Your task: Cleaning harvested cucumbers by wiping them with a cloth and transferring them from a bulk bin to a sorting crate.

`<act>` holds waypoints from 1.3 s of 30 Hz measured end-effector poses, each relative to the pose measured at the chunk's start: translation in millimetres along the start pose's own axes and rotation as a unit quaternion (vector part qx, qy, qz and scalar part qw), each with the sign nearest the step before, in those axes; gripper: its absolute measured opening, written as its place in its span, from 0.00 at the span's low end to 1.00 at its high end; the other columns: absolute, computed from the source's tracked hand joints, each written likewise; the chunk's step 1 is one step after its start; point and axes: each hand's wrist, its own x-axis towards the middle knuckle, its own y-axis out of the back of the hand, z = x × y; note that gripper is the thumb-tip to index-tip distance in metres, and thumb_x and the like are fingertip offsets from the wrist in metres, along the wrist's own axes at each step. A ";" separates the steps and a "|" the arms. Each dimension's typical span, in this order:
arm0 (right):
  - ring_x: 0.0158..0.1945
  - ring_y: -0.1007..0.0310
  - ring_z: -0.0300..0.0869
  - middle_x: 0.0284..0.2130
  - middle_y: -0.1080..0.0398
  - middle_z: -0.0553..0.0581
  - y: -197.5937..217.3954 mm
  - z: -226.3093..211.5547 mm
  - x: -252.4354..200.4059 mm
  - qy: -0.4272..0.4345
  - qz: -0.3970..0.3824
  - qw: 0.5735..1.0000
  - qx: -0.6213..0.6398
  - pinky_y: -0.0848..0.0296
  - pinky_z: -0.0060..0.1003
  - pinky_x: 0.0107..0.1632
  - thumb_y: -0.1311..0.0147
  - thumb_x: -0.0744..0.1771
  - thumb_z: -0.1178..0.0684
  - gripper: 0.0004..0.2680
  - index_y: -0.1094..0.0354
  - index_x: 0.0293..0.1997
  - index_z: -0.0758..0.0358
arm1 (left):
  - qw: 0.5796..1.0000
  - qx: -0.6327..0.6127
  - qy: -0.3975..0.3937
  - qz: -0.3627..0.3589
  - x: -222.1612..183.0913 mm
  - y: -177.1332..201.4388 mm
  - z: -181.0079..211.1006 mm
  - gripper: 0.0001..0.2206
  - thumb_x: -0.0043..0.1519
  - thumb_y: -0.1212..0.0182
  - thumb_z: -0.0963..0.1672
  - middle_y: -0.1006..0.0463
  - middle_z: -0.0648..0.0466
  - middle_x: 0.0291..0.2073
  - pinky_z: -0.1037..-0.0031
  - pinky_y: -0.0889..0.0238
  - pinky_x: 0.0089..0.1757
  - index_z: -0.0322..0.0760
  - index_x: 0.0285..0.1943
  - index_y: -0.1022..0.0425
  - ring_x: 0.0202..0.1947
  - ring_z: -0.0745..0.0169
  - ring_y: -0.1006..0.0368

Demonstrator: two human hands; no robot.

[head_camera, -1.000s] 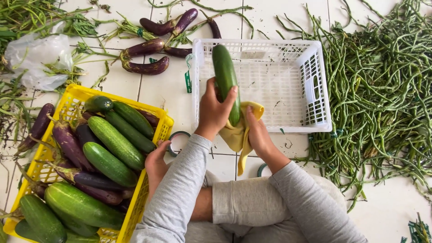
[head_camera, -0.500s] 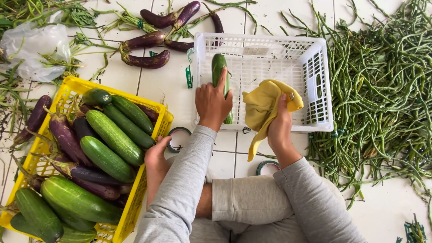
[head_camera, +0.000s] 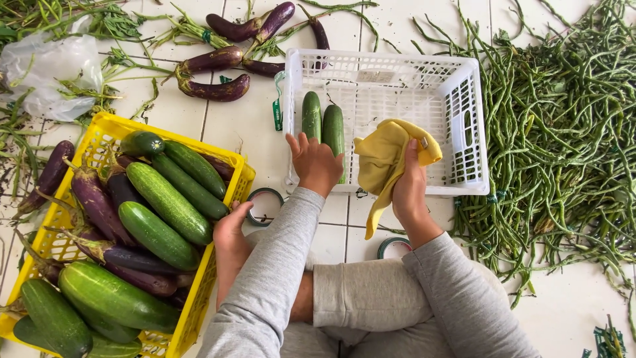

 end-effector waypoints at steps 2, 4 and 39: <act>0.36 0.25 0.41 0.36 0.28 0.55 -0.3 2.3 0.0 0.005 -0.004 1.000 -0.001 0.22 0.40 0.42 0.66 0.73 0.36 0.17 0.42 0.55 0.61 | 0.997 -0.005 -0.031 0.066 3.0 -8.1 4.3 0.22 0.58 0.42 0.58 0.24 0.47 0.49 0.40 0.74 0.65 0.41 0.46 0.22 0.62 0.45 0.41; 0.36 0.25 0.41 0.35 0.28 0.55 -1.9 2.1 -2.6 0.009 -0.008 1.000 -0.001 0.22 0.39 0.41 0.66 0.73 0.37 0.17 0.42 0.54 0.60 | 0.990 -0.010 -0.061 0.130 -0.4 -4.3 6.6 0.26 0.54 0.32 0.55 0.28 0.46 0.50 0.40 0.69 0.64 0.39 0.56 0.27 0.60 0.43 0.40; 0.50 0.31 0.45 0.48 0.30 0.61 -0.3 -37.9 -64.1 0.103 -0.080 0.980 -0.153 0.31 0.49 0.57 0.60 0.74 0.37 0.18 0.38 0.60 0.64 | 0.879 -0.229 -0.120 0.400 -158.6 109.0 -59.9 0.11 0.66 0.45 0.48 0.23 0.54 0.46 0.60 0.35 0.47 0.44 0.52 0.23 0.50 0.52 0.27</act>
